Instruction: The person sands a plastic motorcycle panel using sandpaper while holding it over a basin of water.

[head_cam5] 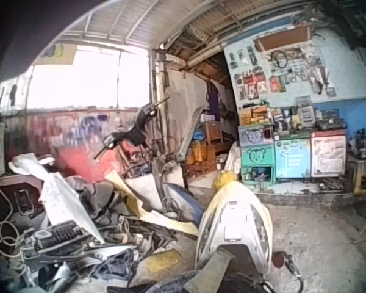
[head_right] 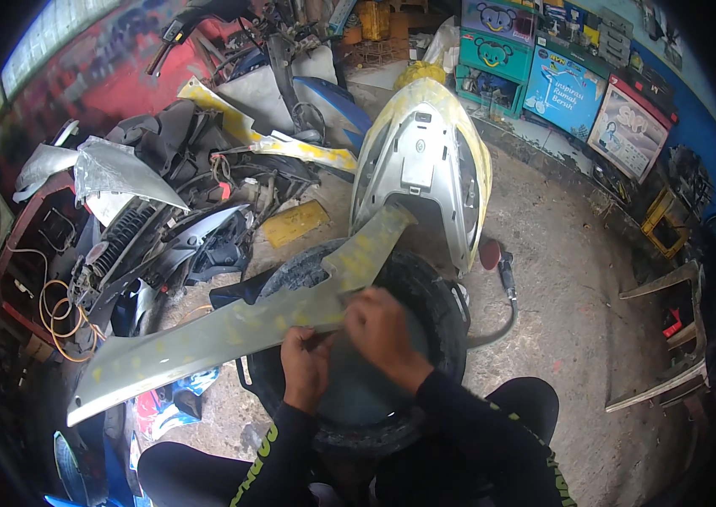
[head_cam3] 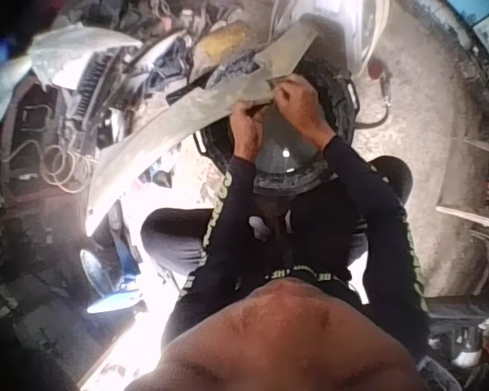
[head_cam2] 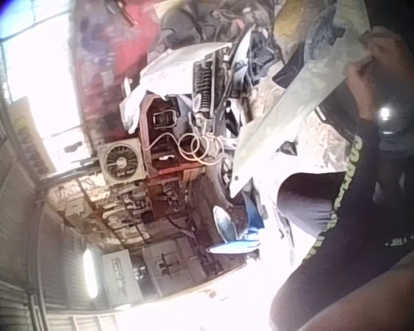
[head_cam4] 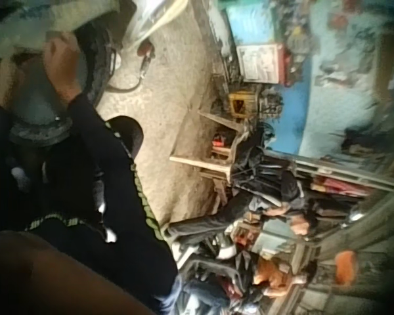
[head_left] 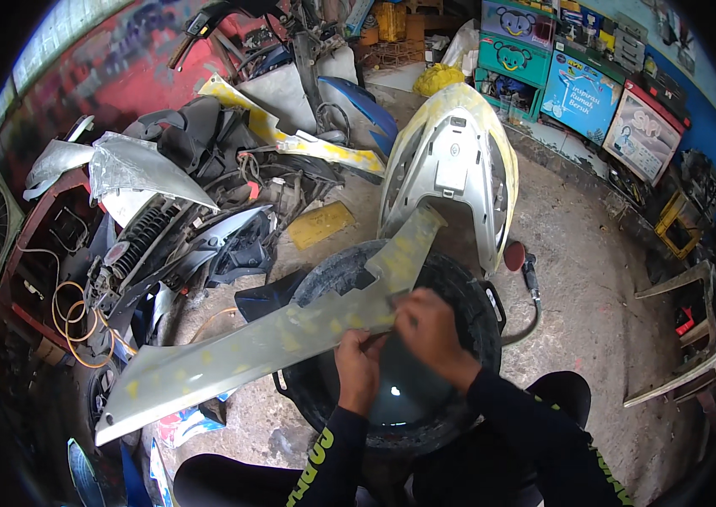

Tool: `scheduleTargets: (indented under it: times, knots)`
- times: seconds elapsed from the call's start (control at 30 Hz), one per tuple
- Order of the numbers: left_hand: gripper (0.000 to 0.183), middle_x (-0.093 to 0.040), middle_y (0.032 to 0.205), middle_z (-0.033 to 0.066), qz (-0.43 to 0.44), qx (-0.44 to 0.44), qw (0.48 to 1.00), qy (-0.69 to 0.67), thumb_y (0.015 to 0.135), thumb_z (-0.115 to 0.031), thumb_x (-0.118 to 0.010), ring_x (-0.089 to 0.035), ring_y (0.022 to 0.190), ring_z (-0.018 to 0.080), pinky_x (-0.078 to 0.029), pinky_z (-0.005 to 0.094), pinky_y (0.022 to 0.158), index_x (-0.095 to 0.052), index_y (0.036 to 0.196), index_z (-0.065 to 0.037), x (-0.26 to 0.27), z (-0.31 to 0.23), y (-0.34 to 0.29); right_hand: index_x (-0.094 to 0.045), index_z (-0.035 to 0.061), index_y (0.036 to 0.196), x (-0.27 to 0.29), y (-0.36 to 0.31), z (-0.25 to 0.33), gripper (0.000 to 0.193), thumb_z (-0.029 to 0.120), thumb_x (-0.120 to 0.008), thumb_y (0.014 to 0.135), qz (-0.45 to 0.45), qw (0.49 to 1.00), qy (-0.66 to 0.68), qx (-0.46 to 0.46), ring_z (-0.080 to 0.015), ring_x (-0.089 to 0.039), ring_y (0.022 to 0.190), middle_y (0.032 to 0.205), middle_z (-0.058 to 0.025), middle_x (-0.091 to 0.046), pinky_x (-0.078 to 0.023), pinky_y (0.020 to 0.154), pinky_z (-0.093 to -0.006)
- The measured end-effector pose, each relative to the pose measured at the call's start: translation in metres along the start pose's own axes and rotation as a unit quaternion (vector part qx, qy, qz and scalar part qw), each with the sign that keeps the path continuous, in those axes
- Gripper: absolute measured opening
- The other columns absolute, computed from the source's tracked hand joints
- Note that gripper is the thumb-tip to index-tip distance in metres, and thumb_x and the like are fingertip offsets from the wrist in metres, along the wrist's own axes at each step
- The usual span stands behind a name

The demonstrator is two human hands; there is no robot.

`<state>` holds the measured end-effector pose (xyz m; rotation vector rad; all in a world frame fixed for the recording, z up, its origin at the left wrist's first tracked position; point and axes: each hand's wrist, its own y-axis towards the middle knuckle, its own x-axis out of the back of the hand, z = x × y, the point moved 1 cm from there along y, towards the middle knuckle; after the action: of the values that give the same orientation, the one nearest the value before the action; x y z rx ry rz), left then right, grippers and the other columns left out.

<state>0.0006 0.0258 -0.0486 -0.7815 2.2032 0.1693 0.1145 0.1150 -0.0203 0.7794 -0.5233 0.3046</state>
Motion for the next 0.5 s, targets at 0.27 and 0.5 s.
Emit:
scheduleTargets:
  times: [0.27,0.5]
  knots:
    - [0.019,-0.063,0.107,0.0132,-0.014,0.013,0.999,0.033,0.089,-0.009,-0.050,-0.065,0.103,0.0279,-0.053,0.0423,0.092,-0.060,0.098,0.004,0.003,-0.004,-0.003,-0.073,0.0018,0.092,0.002,0.006,0.000,0.013,0.004,-0.066,0.081,0.000,1.000,-0.027,0.003,-0.0312,-0.068,0.087,0.093,-0.0138,-0.070,-0.054,0.077,-0.0387]
    - [0.016,-0.062,0.105,0.0095,0.009,0.007,0.999,0.048,0.088,-0.013,-0.050,-0.061,0.103,0.0264,-0.050,0.0478,0.094,-0.059,0.099,-0.004,-0.006,-0.006,-0.007,-0.074,0.0014,0.094,0.002,0.005,-0.006,0.016,0.002,-0.066,0.081,-0.013,0.999,0.026,-0.042,-0.0315,-0.068,0.089,0.094,-0.0138,-0.069,-0.055,0.079,-0.0394]
